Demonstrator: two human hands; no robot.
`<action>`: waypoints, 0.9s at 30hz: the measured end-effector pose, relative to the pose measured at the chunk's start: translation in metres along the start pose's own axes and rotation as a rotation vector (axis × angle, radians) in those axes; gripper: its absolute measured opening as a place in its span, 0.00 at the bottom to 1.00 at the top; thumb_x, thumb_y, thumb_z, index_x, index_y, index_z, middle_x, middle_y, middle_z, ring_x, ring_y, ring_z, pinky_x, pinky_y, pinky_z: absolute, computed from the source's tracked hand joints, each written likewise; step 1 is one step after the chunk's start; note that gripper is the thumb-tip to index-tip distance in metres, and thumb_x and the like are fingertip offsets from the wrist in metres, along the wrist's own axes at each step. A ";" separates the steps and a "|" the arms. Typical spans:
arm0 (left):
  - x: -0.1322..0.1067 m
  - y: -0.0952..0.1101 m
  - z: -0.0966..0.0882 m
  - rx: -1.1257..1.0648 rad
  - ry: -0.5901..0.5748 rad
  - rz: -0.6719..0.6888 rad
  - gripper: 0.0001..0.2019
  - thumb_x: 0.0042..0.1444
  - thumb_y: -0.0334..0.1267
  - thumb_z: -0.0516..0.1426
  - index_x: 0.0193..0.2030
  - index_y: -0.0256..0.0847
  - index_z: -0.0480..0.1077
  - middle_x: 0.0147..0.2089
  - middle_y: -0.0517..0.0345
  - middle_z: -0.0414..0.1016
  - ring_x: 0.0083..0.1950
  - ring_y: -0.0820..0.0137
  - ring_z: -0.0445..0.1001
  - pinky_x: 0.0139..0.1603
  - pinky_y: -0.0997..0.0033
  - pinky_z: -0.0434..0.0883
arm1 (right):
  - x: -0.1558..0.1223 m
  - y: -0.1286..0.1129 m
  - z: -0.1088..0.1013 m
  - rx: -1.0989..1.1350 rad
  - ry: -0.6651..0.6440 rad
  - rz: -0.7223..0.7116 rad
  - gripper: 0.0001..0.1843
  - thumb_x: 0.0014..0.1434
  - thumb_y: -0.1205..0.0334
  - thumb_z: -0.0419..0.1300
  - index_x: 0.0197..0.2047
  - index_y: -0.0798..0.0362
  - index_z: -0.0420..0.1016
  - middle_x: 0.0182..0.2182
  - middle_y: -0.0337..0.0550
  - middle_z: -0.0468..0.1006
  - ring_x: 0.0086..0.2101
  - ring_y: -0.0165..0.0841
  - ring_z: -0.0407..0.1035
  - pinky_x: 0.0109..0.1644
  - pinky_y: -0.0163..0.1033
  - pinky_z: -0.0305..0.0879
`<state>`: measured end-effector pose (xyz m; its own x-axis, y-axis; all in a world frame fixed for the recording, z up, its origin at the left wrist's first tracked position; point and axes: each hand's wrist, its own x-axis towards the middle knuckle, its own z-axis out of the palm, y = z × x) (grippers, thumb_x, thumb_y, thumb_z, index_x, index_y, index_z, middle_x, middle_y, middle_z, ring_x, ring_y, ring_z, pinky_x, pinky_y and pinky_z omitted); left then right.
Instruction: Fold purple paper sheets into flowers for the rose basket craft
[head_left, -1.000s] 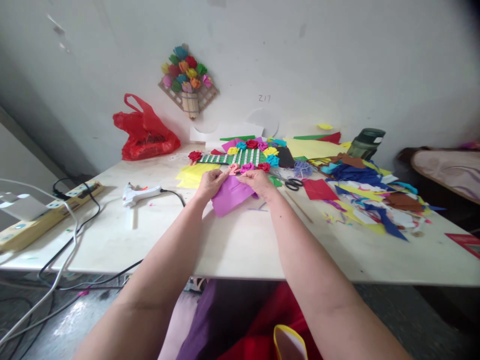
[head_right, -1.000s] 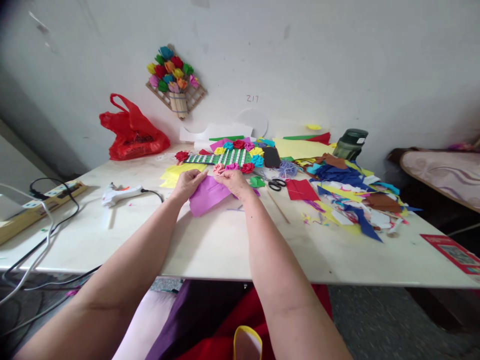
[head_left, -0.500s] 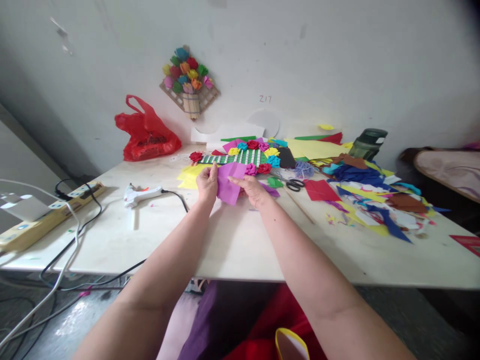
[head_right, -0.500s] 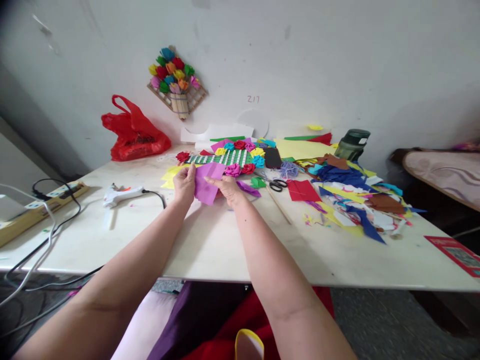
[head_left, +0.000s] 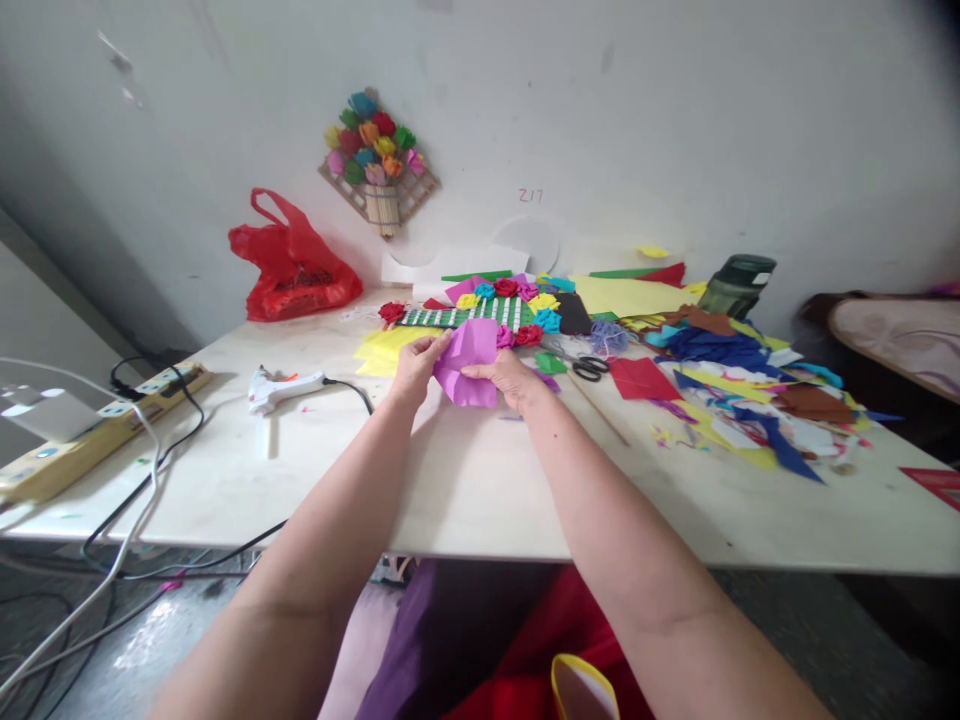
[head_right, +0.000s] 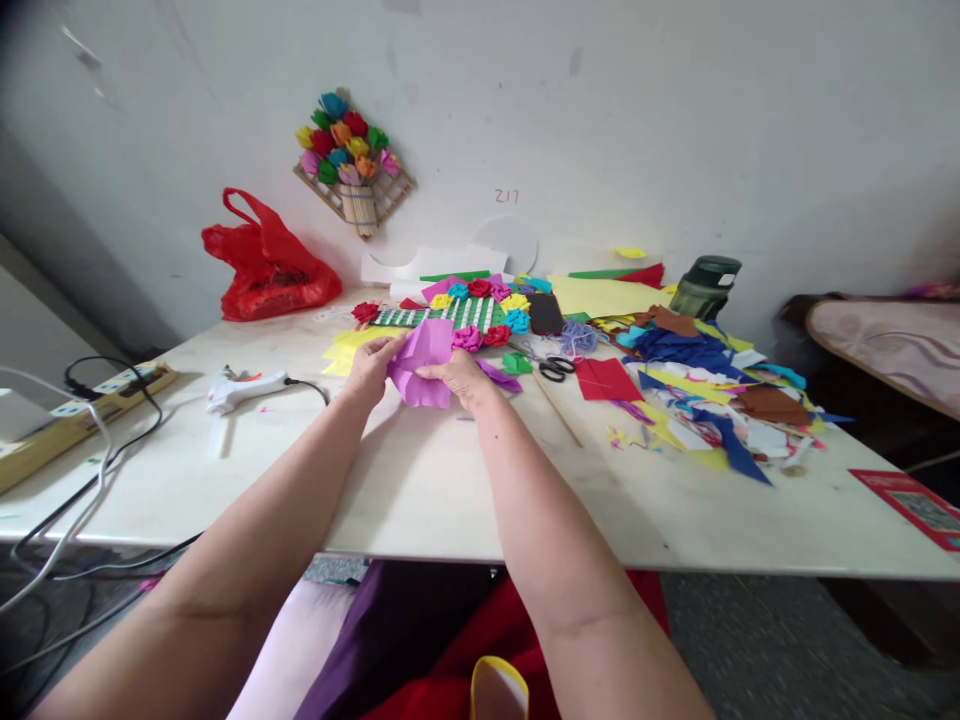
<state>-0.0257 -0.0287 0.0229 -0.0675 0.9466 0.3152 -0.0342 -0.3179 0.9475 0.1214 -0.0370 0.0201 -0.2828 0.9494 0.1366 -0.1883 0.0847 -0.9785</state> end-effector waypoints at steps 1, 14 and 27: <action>0.001 0.001 -0.003 0.002 -0.039 -0.020 0.19 0.42 0.50 0.60 0.20 0.37 0.60 0.16 0.66 0.53 0.18 0.81 0.50 0.17 0.76 0.47 | -0.001 -0.002 -0.002 -0.024 -0.013 0.022 0.24 0.35 0.66 0.67 0.40 0.57 0.72 0.30 0.41 0.78 0.33 0.33 0.71 0.43 0.42 0.67; 0.002 -0.005 0.005 0.290 0.086 0.029 0.17 0.47 0.51 0.56 0.23 0.38 0.63 0.15 0.65 0.59 0.14 0.80 0.54 0.13 0.78 0.49 | -0.004 -0.007 -0.007 -0.022 -0.101 0.087 0.20 0.41 0.57 0.66 0.38 0.59 0.74 0.27 0.43 0.77 0.30 0.33 0.71 0.39 0.40 0.67; 0.005 -0.013 0.009 0.177 0.294 0.054 0.15 0.49 0.50 0.54 0.25 0.38 0.62 0.17 0.66 0.58 0.16 0.79 0.55 0.16 0.78 0.52 | 0.000 0.000 0.002 -0.143 0.086 0.107 0.20 0.40 0.68 0.65 0.40 0.58 0.71 0.25 0.42 0.76 0.19 0.28 0.67 0.20 0.33 0.64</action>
<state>-0.0162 -0.0198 0.0127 -0.3501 0.8647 0.3601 0.1485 -0.3283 0.9328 0.1197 -0.0381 0.0208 -0.2113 0.9771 0.0228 -0.0247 0.0180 -0.9995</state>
